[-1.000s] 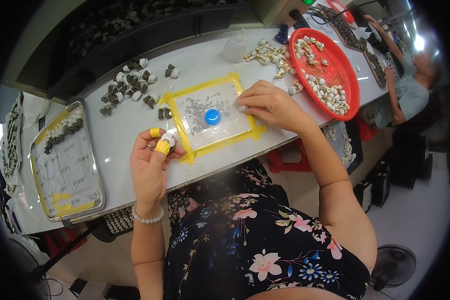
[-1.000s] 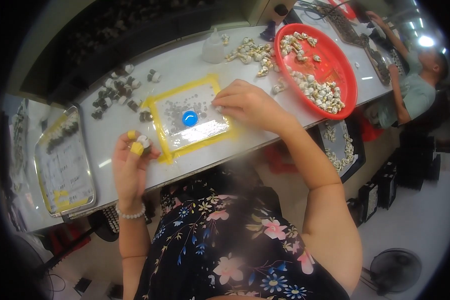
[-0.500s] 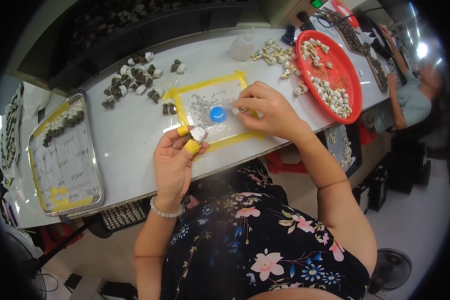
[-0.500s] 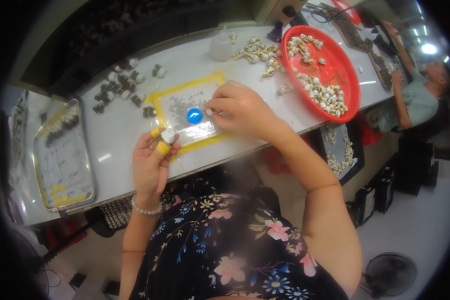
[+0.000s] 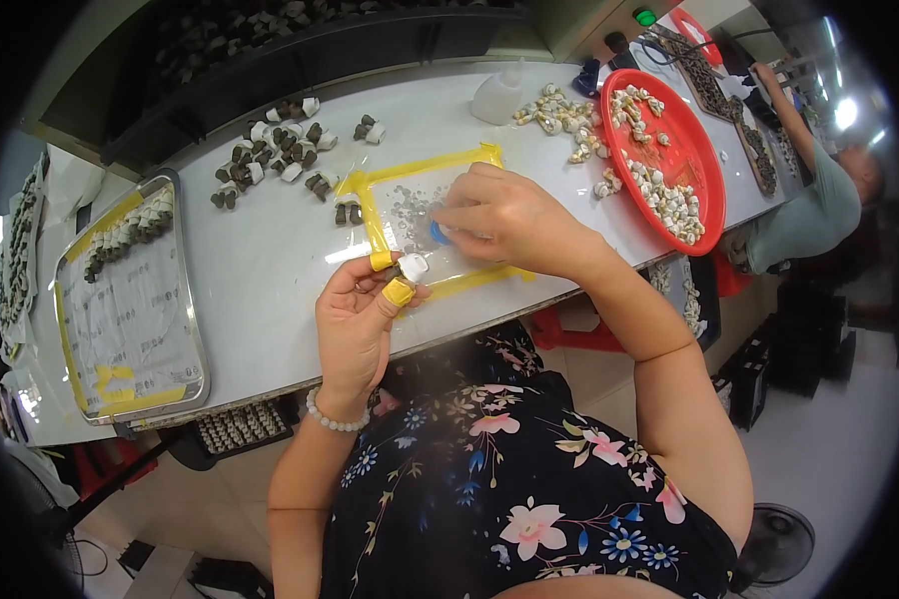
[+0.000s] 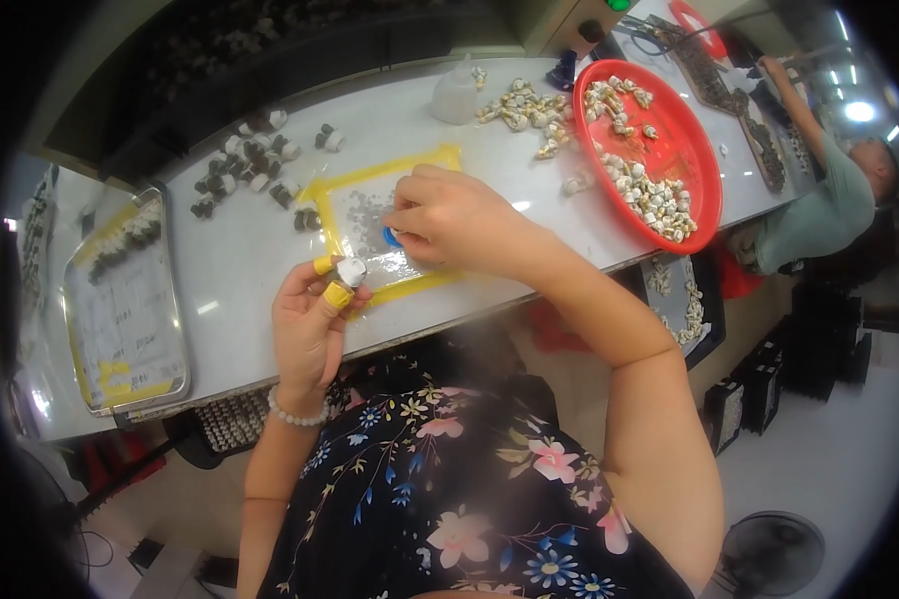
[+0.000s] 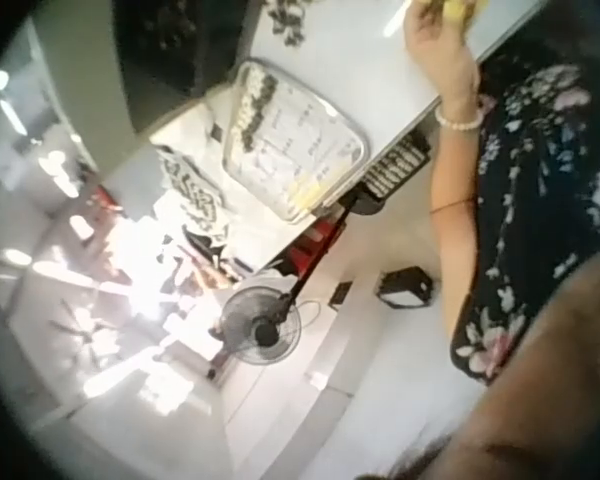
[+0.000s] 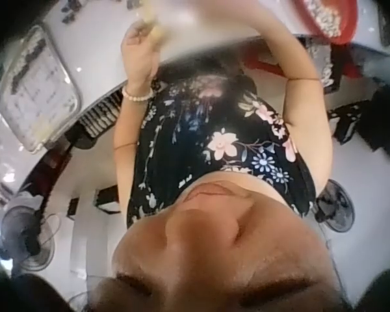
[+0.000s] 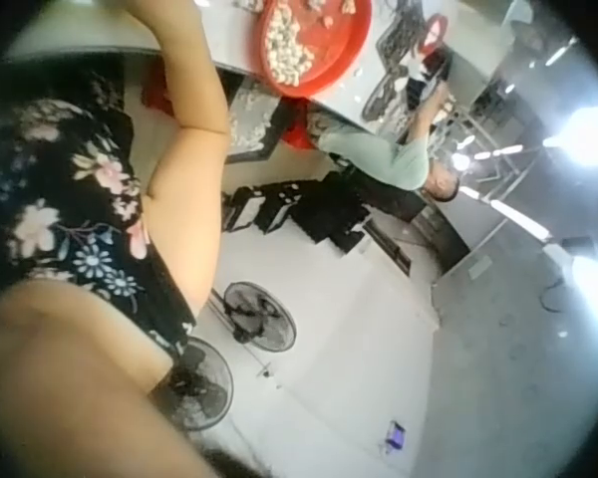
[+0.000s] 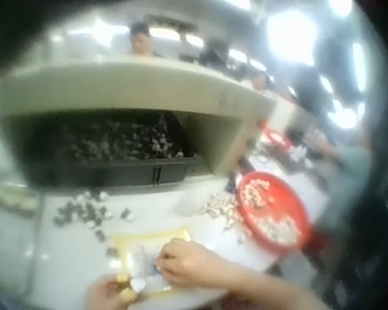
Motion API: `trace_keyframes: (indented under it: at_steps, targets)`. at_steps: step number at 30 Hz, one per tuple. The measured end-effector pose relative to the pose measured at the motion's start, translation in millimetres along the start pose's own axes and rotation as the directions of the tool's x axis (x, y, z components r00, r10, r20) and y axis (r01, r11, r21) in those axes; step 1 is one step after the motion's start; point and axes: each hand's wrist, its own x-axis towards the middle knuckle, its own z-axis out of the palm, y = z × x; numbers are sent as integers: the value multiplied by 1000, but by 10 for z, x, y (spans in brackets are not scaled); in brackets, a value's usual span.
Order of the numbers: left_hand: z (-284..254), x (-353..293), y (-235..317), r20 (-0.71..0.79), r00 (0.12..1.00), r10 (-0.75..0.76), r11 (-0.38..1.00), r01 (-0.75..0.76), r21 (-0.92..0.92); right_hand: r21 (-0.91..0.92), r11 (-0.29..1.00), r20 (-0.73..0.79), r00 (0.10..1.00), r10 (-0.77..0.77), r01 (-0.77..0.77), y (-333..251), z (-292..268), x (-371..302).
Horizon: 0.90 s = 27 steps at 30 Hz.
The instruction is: The person assembles plastic components onto a base plate by hand, taking the components from a tray and a container and attaching them to the base plate.
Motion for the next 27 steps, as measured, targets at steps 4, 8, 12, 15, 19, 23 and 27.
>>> trace_keyframes:
  at_steps: [4, 8, 12, 15, 19, 23, 27]
  targets:
    - [1, 0, -18, -1, 1000, 5, 1000, -5, -8, 47, 999, -65, 998, 15, -12, -2, -8, -9]
    - [35, 1, 4, -12, 1000, -10, 1000, 11, 21, 31, 999, -72, 997, 36, -34, -17, -28, -18]
    - [27, 1, 0, -13, 1000, -1, 1000, 1, 24, 46, 996, -75, 994, 75, -72, -38, -49, -28]
    - [30, -8, 1, -3, 1000, -3, 1000, 3, 21, 251, 958, -110, 980, 168, -136, -159, -131, -14]
    - [40, -4, -1, -4, 1000, 16, 999, -16, 34, 478, 859, -66, 967, 247, -187, -266, -116, -24]
    - [18, -10, -2, 16, 1000, 15, 1000, -15, 2, 582, 790, -28, 966, 257, -193, -320, -64, -20]
    - [34, -24, -18, -2, 1000, 26, 1000, -26, 16, 530, 831, -16, 978, 208, -168, -316, 4, -34]
